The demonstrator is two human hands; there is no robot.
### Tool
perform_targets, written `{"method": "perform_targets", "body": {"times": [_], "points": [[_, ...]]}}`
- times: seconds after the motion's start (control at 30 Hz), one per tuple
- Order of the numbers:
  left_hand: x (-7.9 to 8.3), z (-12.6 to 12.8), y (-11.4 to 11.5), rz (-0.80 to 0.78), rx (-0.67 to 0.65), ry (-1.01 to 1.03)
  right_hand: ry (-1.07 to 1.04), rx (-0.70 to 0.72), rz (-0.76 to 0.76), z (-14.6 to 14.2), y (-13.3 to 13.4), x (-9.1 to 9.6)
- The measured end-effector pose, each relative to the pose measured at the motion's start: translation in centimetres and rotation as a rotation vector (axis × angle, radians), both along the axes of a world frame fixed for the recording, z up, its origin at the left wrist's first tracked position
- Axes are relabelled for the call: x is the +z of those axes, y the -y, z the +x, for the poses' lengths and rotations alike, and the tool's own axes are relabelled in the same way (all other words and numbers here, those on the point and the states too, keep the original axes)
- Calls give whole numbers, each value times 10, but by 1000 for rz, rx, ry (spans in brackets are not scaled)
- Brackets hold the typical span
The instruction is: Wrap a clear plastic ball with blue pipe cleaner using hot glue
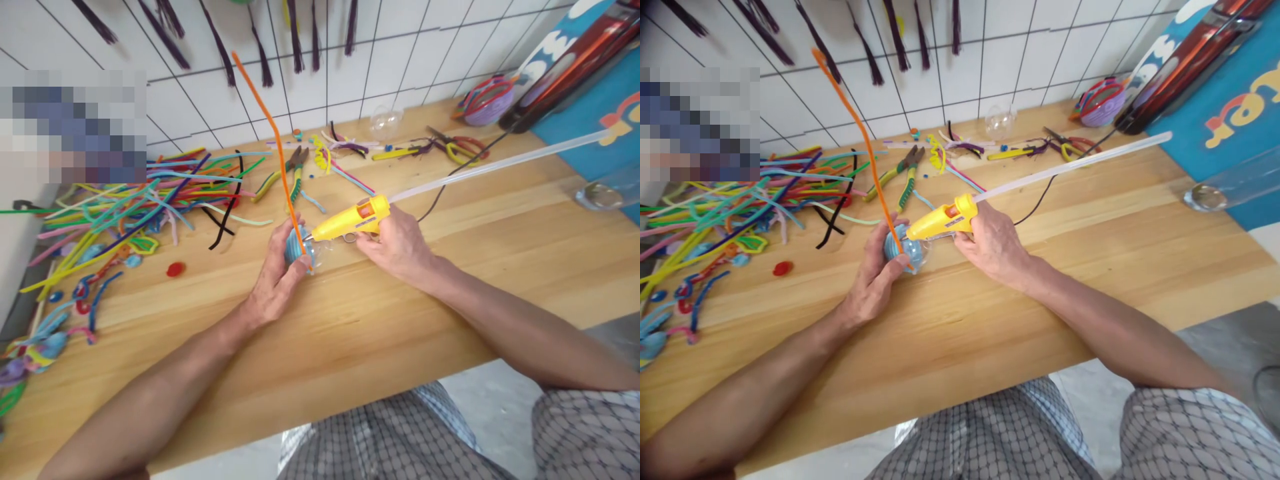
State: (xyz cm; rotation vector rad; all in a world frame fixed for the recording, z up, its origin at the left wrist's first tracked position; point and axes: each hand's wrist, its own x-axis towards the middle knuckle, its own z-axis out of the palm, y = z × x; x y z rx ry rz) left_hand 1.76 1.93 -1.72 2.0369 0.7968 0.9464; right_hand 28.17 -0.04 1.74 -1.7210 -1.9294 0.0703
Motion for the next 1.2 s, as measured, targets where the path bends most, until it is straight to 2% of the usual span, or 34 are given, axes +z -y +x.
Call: {"method": "perform_targets", "body": {"times": [0.47, 1.2], "points": [[-2, -1, -1, 28, -14, -10, 8, 16, 29, 3, 0, -2], [0, -1, 0, 3, 4, -28, 43, 17, -8, 4, 7, 3]]}}
